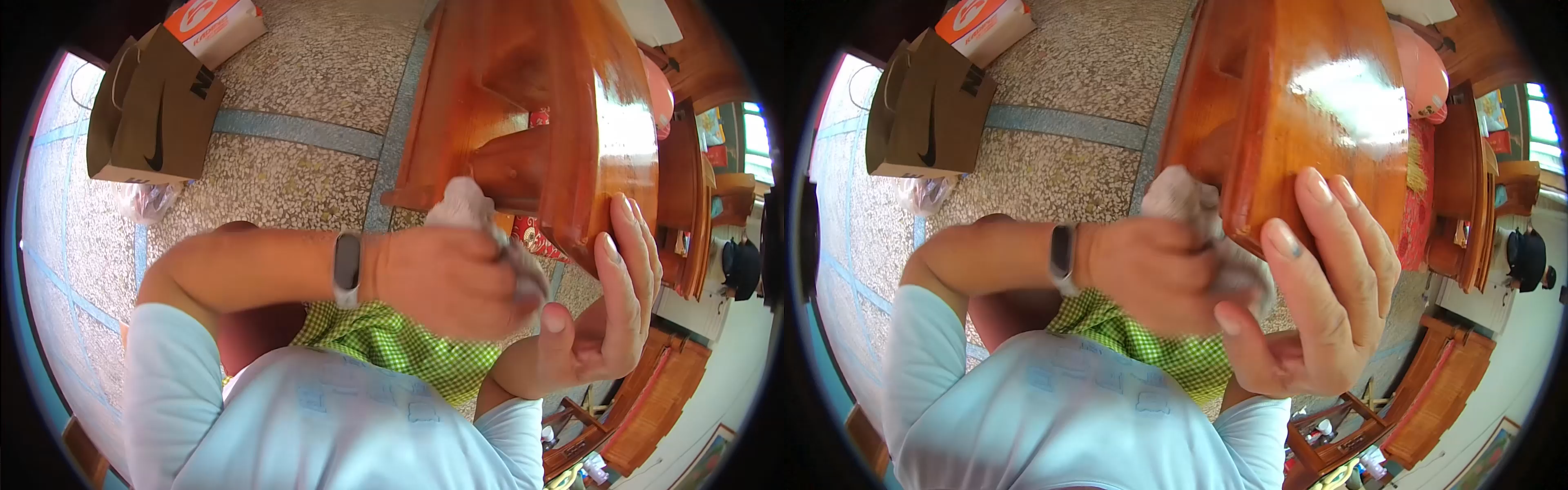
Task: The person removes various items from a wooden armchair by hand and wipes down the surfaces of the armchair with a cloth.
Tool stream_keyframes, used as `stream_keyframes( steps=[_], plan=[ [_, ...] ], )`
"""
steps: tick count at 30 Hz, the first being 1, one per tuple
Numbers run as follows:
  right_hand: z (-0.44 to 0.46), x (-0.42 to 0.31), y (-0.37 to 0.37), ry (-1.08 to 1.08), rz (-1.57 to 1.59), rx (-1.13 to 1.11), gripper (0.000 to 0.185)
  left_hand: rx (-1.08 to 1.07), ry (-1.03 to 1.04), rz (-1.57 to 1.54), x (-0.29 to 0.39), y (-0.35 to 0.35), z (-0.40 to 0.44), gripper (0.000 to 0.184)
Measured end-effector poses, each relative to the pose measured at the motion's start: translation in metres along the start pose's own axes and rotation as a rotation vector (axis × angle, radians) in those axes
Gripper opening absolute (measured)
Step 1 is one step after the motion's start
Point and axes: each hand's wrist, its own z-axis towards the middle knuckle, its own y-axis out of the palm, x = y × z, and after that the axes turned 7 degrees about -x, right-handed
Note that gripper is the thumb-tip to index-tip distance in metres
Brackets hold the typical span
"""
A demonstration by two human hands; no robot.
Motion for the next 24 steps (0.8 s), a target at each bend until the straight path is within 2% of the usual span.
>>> stream_keyframes(
  steps=[1,2,7,9,10,12,13,15,17,18,20,21,23,24],
  plan=[
    [0.001,-0.001,0.000,-0.010,0.004,-0.004,0.044,-0.072,0.069,0.174,-0.011,0.014,-0.006,0.025],
    [0.002,-0.002,0.001,-0.009,-0.017,0.003,0.044,-0.163,0.015,-0.035,-0.023,0.026,-0.012,0.023],
    [0.004,-0.005,0.004,0.025,-0.059,0.083,0.041,-0.195,-0.100,-0.036,-0.011,0.027,-0.012,0.021],
    [0.006,-0.007,0.002,0.052,-0.042,0.073,0.039,-0.480,-0.165,-0.015,-0.019,0.009,-0.014,0.022],
    [0.007,-0.010,0.004,0.075,-0.034,0.090,0.037,-0.471,-0.166,-0.015,-0.025,0.006,-0.021,0.022],
    [0.007,-0.010,0.003,0.073,-0.044,0.076,0.037,-0.265,-0.084,-0.010,-0.044,0.001,-0.036,0.026],
    [0.008,-0.010,0.003,0.072,-0.047,0.069,0.037,-0.256,-0.079,-0.005,-0.054,-0.008,-0.041,0.026],
    [0.009,-0.012,0.000,0.058,-0.051,0.050,0.035,-0.407,-0.389,0.018,-0.073,-0.031,-0.053,0.031],
    [0.010,-0.009,-0.004,0.034,-0.060,0.037,0.034,-0.202,-0.815,-0.032,-0.096,-0.043,-0.075,0.032],
    [0.007,-0.004,-0.006,0.015,-0.001,0.069,0.032,-0.188,-0.807,-0.024,-0.107,-0.049,-0.081,0.032],
    [0.009,0.006,-0.006,-0.046,0.029,0.161,0.026,0.325,-1.466,-0.888,-0.121,-0.070,-0.079,0.032],
    [0.010,0.013,-0.009,-0.078,-0.013,0.192,0.024,0.337,-1.461,-0.878,-0.123,-0.075,-0.076,0.032],
    [0.017,0.022,-0.007,-0.016,-0.128,0.317,0.024,0.721,-1.576,-1.501,-0.124,-0.078,-0.063,0.037],
    [0.019,0.026,-0.009,0.048,-0.141,0.320,0.028,0.788,-1.586,-1.623,-0.127,-0.076,-0.059,0.039]
  ],
)
